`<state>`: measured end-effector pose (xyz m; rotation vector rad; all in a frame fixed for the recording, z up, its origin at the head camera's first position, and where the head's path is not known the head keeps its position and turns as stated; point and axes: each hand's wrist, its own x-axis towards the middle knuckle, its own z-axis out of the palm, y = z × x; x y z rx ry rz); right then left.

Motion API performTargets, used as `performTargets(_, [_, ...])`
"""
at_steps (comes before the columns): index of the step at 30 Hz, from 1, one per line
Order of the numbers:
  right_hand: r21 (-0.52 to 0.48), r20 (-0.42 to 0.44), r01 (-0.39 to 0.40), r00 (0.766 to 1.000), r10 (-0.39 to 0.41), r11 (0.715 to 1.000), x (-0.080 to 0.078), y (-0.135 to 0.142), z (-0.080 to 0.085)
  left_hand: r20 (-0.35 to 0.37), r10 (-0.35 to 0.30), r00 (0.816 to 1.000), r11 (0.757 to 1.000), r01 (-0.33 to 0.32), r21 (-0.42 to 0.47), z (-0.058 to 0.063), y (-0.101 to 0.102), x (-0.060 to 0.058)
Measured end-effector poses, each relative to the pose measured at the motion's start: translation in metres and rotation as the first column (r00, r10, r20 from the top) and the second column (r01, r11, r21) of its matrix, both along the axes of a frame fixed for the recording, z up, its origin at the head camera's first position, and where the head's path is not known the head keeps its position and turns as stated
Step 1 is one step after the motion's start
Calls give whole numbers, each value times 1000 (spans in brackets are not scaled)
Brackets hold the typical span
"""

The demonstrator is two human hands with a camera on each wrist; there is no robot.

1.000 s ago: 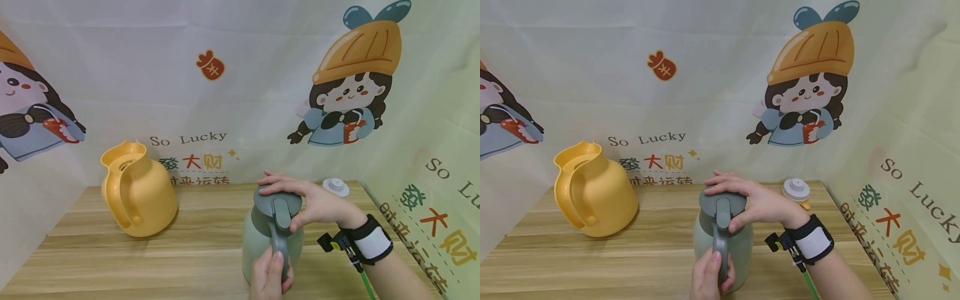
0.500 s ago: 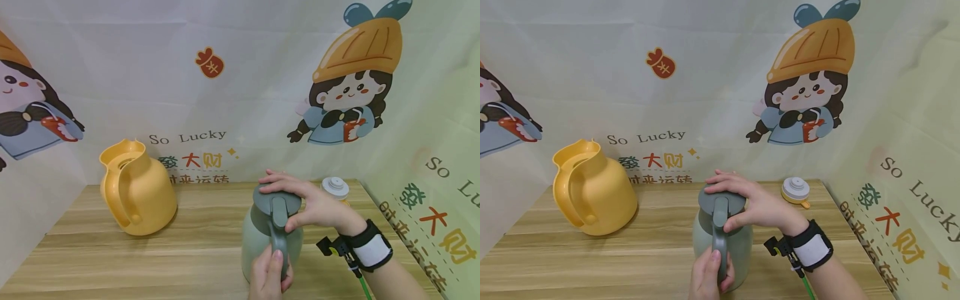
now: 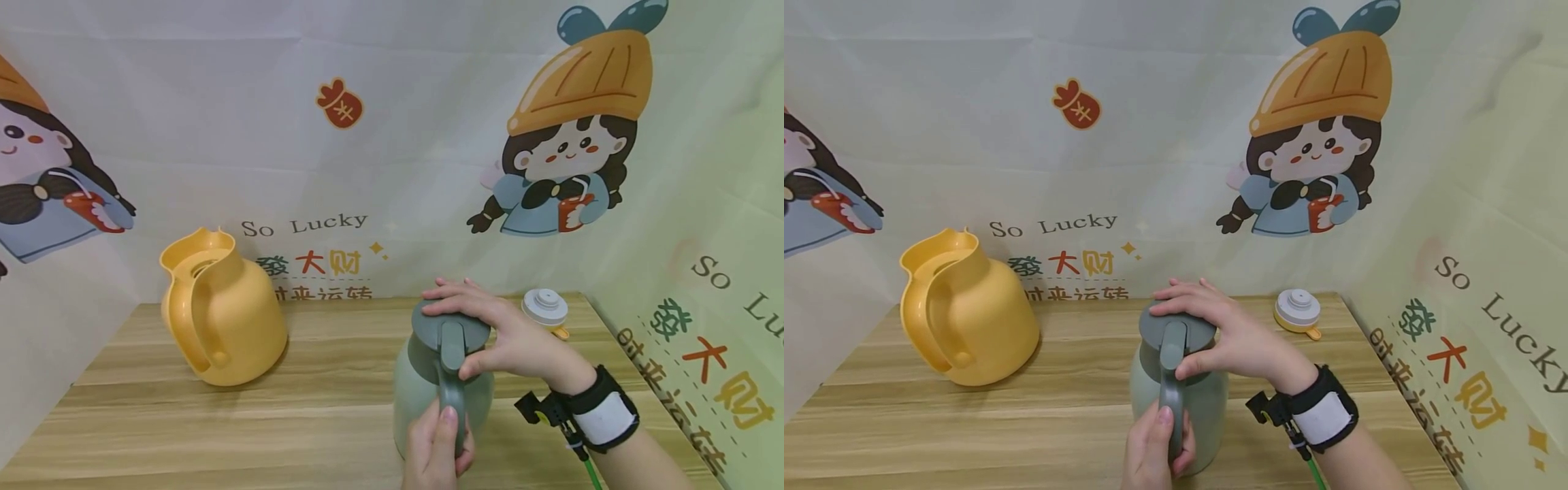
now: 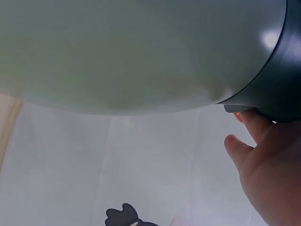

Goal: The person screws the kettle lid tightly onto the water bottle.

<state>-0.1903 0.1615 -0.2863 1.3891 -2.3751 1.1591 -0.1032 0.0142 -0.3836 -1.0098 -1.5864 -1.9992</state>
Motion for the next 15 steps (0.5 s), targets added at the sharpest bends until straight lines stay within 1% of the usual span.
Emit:
performTargets(10, [-15, 8, 14, 1000, -13, 1000, 1, 0, -1, 0, 7, 1000, 1000, -7, -8, -1, 0, 0])
performTargets(13, [-22, 37, 21, 999, -20, 1000, 2, -1, -2, -3, 4, 1000, 1000, -4, -3, -1, 0, -1])
performTargets(15, [-51, 57, 21, 998, -18, 998, 3, -1, -4, -8, -2, 1000, 1000, 2, 2, -1, -1, -2])
